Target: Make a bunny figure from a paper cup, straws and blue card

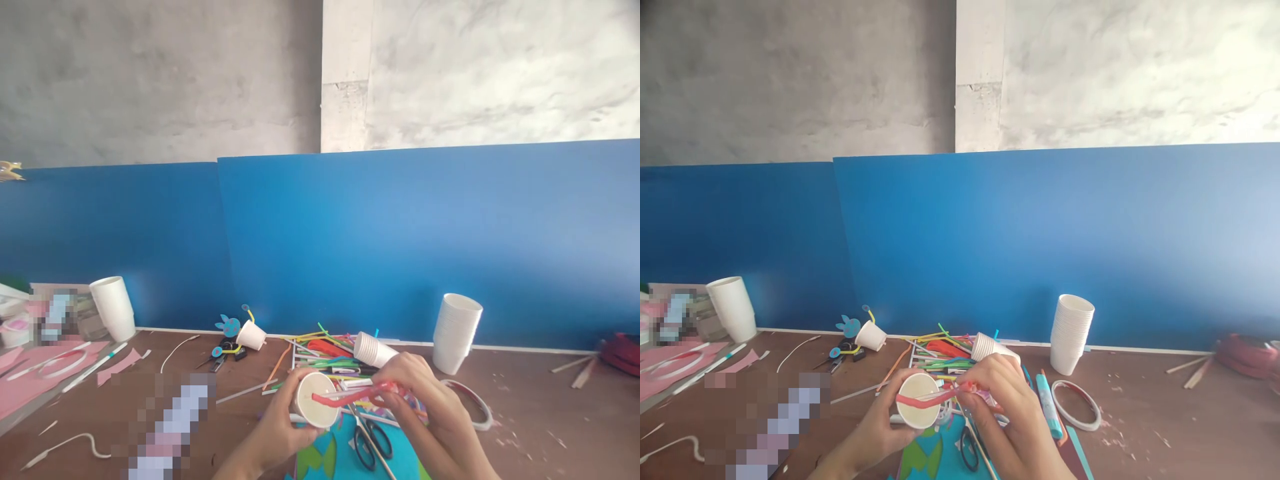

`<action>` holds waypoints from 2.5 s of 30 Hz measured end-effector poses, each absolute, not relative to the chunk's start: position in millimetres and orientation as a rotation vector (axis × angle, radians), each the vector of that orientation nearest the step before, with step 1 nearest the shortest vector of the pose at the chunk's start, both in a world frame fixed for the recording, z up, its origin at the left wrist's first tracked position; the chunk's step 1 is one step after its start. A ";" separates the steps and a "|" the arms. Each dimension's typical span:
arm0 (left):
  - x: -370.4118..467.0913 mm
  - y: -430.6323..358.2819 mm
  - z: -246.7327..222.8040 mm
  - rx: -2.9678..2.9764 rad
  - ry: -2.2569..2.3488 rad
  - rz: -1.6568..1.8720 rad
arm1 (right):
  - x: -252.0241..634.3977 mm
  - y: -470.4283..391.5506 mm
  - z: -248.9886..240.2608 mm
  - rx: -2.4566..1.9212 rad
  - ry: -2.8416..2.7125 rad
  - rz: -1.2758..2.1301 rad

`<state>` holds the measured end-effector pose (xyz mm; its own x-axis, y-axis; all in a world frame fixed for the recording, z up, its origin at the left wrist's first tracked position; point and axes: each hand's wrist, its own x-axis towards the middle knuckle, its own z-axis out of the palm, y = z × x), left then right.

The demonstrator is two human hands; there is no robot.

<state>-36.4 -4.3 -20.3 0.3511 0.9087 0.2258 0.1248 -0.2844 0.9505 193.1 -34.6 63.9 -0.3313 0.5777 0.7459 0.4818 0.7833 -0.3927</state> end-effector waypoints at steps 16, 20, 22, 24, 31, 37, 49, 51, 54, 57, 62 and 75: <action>-37.2 -3.7 -23.5 1.654 0.849 1.042 | 195.6 -34.4 60.3 -0.825 -2.007 0.088; -40.3 -1.1 -26.6 1.627 0.848 1.023 | 197.1 -34.6 62.2 -0.845 -2.005 0.083; -41.9 0.5 -28.2 1.617 0.854 1.017 | 197.6 -34.6 63.4 -0.845 -2.007 0.077; -42.9 1.6 -29.6 1.604 0.857 1.015 | 197.8 -34.7 64.5 -0.840 -2.000 0.062; -41.2 -0.8 -26.9 1.599 0.847 1.014 | 198.0 -35.3 63.1 -0.828 -1.975 0.075; -40.3 -1.4 -26.8 1.625 0.862 1.027 | 198.7 -34.2 61.6 -0.843 -1.998 0.088; -40.6 -2.3 -24.0 1.699 0.867 1.020 | 195.5 -37.1 64.4 -0.829 -1.976 0.084; -40.4 -2.6 -23.5 1.717 0.868 1.027 | 195.7 -36.9 64.7 -0.825 -1.988 0.091; -40.9 -2.0 -24.0 1.729 0.864 1.023 | 196.7 -36.4 65.0 -0.817 -2.004 0.090; -41.6 -1.1 -25.1 1.732 0.857 1.019 | 197.2 -36.4 65.1 -0.806 -2.002 0.081; -40.6 -1.0 -25.7 1.719 0.851 1.017 | 196.1 -37.3 65.5 -0.808 -1.994 0.085; -39.7 -1.3 -25.3 1.716 0.796 1.012 | 195.6 -37.2 65.8 -0.771 -2.034 0.077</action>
<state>-39.7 -1.3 -25.3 0.4438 0.8542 0.2708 0.0621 -0.3308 0.9417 195.6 -37.2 65.8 -0.3724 0.5489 0.7483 0.4906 0.8009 -0.3433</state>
